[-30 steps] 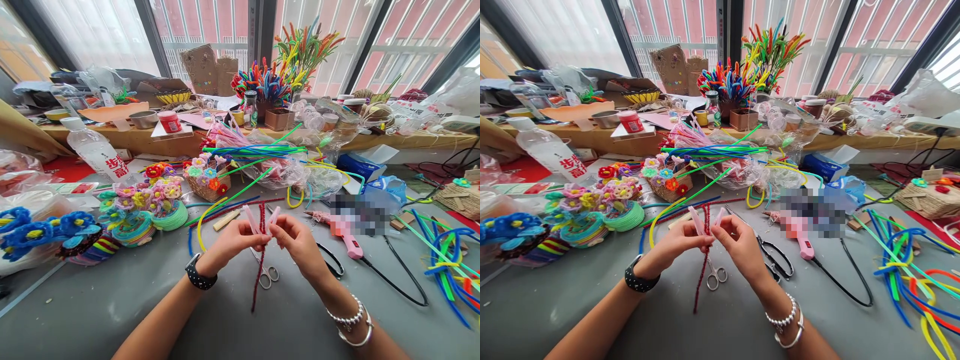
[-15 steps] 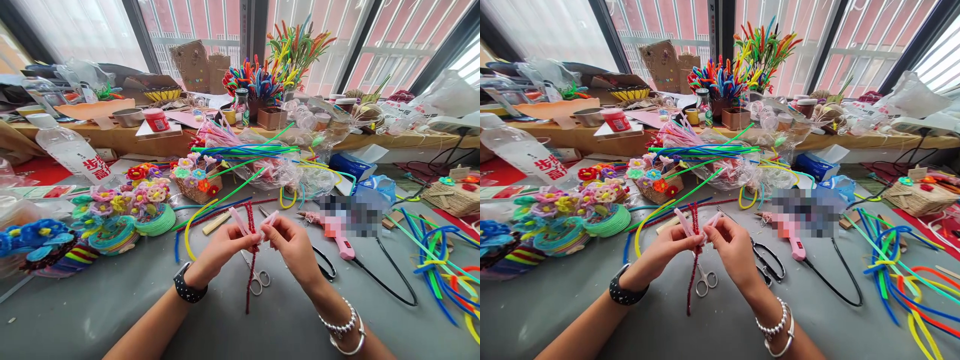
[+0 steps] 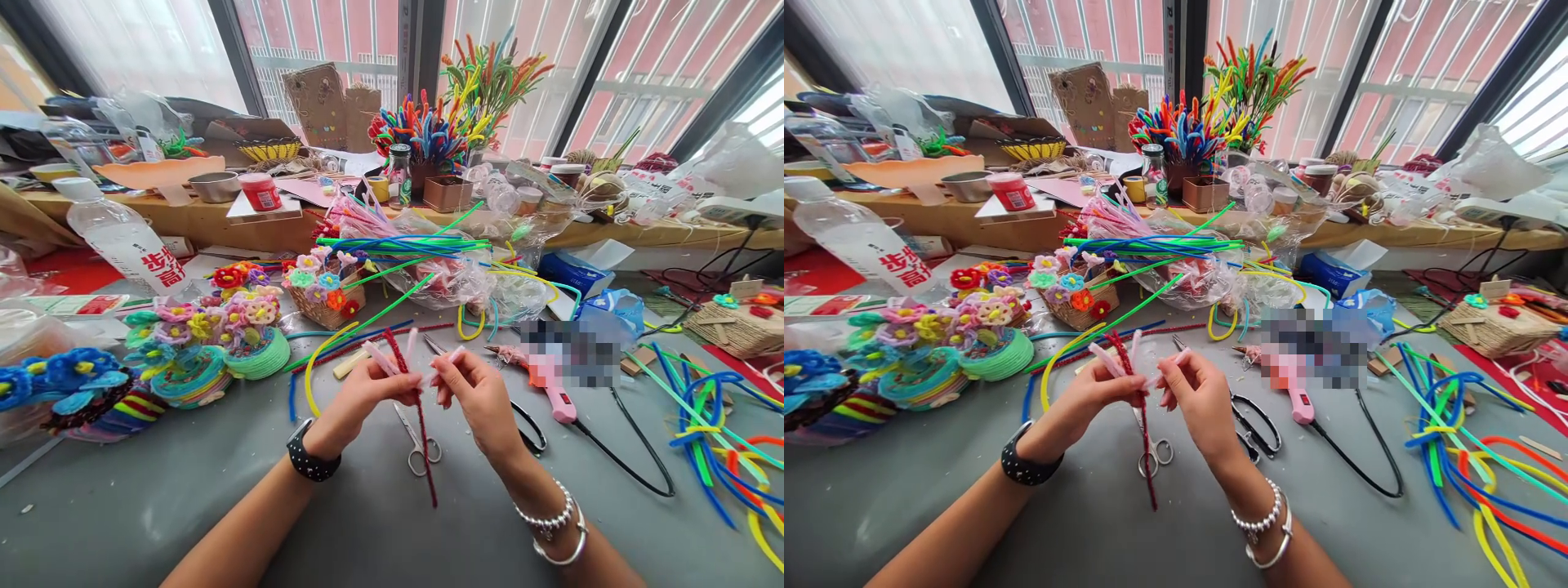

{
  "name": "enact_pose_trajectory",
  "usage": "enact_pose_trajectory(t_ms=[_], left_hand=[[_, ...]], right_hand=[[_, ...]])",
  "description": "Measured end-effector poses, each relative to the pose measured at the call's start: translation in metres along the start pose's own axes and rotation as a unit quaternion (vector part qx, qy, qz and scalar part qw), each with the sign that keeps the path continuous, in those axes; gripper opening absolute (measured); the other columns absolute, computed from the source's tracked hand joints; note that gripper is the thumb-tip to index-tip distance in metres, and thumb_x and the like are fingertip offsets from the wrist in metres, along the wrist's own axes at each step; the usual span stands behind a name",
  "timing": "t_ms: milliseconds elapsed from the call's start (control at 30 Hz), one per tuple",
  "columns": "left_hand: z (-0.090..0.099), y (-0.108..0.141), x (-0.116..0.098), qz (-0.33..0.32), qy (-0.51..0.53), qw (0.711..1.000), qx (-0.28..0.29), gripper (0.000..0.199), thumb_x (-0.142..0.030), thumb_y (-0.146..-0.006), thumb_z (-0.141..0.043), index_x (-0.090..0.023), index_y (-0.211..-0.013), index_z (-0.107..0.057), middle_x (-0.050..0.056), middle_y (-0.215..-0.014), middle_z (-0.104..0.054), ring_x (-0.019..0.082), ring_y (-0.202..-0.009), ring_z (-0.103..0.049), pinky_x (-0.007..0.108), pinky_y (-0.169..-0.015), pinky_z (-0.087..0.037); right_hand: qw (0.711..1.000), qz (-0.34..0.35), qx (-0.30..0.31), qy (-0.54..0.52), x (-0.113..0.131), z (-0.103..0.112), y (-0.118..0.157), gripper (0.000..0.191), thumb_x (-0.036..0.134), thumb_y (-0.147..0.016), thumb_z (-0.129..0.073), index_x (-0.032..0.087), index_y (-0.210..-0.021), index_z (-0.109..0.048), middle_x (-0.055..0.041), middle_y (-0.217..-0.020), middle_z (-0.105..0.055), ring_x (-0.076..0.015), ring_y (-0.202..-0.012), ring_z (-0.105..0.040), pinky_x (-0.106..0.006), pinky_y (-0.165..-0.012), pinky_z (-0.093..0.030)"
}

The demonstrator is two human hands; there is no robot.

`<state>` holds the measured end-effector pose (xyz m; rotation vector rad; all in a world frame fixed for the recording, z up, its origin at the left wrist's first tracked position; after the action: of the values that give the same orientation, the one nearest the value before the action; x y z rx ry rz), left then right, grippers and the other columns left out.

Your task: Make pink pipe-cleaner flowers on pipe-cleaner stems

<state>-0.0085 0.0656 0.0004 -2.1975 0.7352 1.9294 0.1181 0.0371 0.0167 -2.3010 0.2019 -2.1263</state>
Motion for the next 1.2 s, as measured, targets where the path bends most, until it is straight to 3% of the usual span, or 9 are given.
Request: enact_pose_trajectory(t_ms=[133, 300, 433, 533, 700, 867, 1033, 1200], left_hand=[[0.015, -0.001, -0.005, -0.018, 0.095, 0.993, -0.074, 0.015, -0.025, -0.059, -0.069, -0.012, -0.061, -0.062, 0.001, -0.059, -0.061, 0.009, -0.054, -0.055, 0.022, -0.057, -0.045], [0.021, 0.001, -0.01, -0.061, 0.163, 0.978, -0.116, 0.015, -0.021, -0.058, -0.07, -0.013, -0.061, -0.057, -0.003, -0.058, -0.055, 0.006, -0.054, -0.052, 0.018, -0.055, -0.043], [0.019, 0.002, -0.012, -0.068, 0.104, 0.988, -0.09, 0.015, -0.024, -0.061, -0.068, -0.014, -0.062, -0.057, -0.003, -0.059, -0.055, 0.006, -0.055, -0.05, 0.019, -0.056, -0.041], [0.015, 0.002, -0.014, -0.067, 0.013, 0.996, -0.056, 0.018, -0.027, -0.062, -0.067, -0.013, -0.06, -0.056, -0.003, -0.055, -0.054, 0.007, -0.052, -0.047, 0.02, -0.054, -0.038], [-0.001, 0.003, -0.013, -0.072, -0.074, 0.995, -0.004, 0.019, -0.028, -0.063, -0.065, -0.012, -0.06, -0.056, -0.002, -0.057, -0.053, 0.008, -0.055, -0.047, 0.021, -0.054, -0.036], [-0.009, 0.004, -0.014, -0.081, -0.076, 0.994, 0.023, 0.018, -0.03, -0.069, -0.06, -0.012, -0.065, -0.056, -0.002, -0.061, -0.053, 0.008, -0.057, -0.046, 0.02, -0.055, -0.036], [-0.002, 0.002, -0.018, -0.098, -0.066, 0.993, 0.012, 0.016, -0.028, -0.068, -0.061, -0.013, -0.067, -0.055, -0.002, -0.061, -0.052, 0.008, -0.056, -0.045, 0.02, -0.055, -0.036], [-0.006, 0.003, -0.013, -0.087, -0.065, 0.994, 0.015, 0.015, -0.026, -0.067, -0.062, -0.013, -0.066, -0.057, -0.003, -0.06, -0.053, 0.008, -0.057, -0.046, 0.02, -0.055, -0.035]], right_hand=[[0.997, -0.049, 0.025, -0.046, -0.008, -0.001, -0.003, 0.02, 0.034, -0.07, -0.061, 0.015, -0.07, -0.056, 0.0005, -0.06, -0.06, -0.0082, -0.047, -0.053, -0.021, -0.046, -0.041], [0.988, -0.101, 0.113, -0.02, -0.016, -0.014, 0.001, 0.023, 0.035, -0.069, -0.062, 0.013, -0.067, -0.055, 0.0003, -0.057, -0.06, -0.0078, -0.044, -0.054, -0.021, -0.045, -0.042], [0.976, -0.131, 0.176, 0.006, -0.017, -0.019, 0.005, 0.022, 0.036, -0.07, -0.06, 0.015, -0.068, -0.053, -0.0002, -0.062, -0.061, -0.0103, -0.053, -0.057, -0.023, -0.052, -0.045], [0.969, -0.095, 0.216, 0.08, -0.01, -0.018, 0.004, 0.021, 0.036, -0.072, -0.058, 0.015, -0.073, -0.058, -0.003, -0.074, -0.063, -0.0129, -0.069, -0.058, -0.026, -0.065, -0.045], [0.973, -0.019, 0.175, 0.148, 0.003, -0.012, 0.001, 0.025, 0.039, -0.076, -0.053, 0.016, -0.078, -0.063, -0.0029, -0.074, -0.062, -0.0129, -0.07, -0.054, -0.024, -0.065, -0.042], [0.975, -0.075, 0.174, 0.115, -0.008, -0.013, 0.002, 0.022, 0.037, -0.073, -0.056, 0.015, -0.072, -0.061, 0.0014, -0.058, -0.056, -0.0086, -0.051, -0.046, -0.021, -0.05, -0.036], [0.979, -0.104, 0.166, 0.053, -0.011, -0.013, 0.0, 0.021, 0.035, -0.07, -0.059, 0.015, -0.067, -0.059, 0.0028, -0.059, -0.052, -0.0076, -0.053, -0.045, -0.021, -0.054, -0.037], [0.976, -0.1, 0.179, 0.076, -0.011, -0.016, 0.002, 0.022, 0.036, -0.07, -0.06, 0.014, -0.067, -0.06, 0.0024, -0.058, -0.053, -0.0079, -0.053, -0.045, -0.021, -0.054, -0.036]])
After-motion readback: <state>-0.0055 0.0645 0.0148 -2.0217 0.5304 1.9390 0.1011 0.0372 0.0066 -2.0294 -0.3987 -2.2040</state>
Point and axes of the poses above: each hand's wrist, its own y-axis away from the middle knuckle, its own z-axis out of the back of the hand, x = y × z, the point moved 7 cm from there along -y, towards the middle knuckle
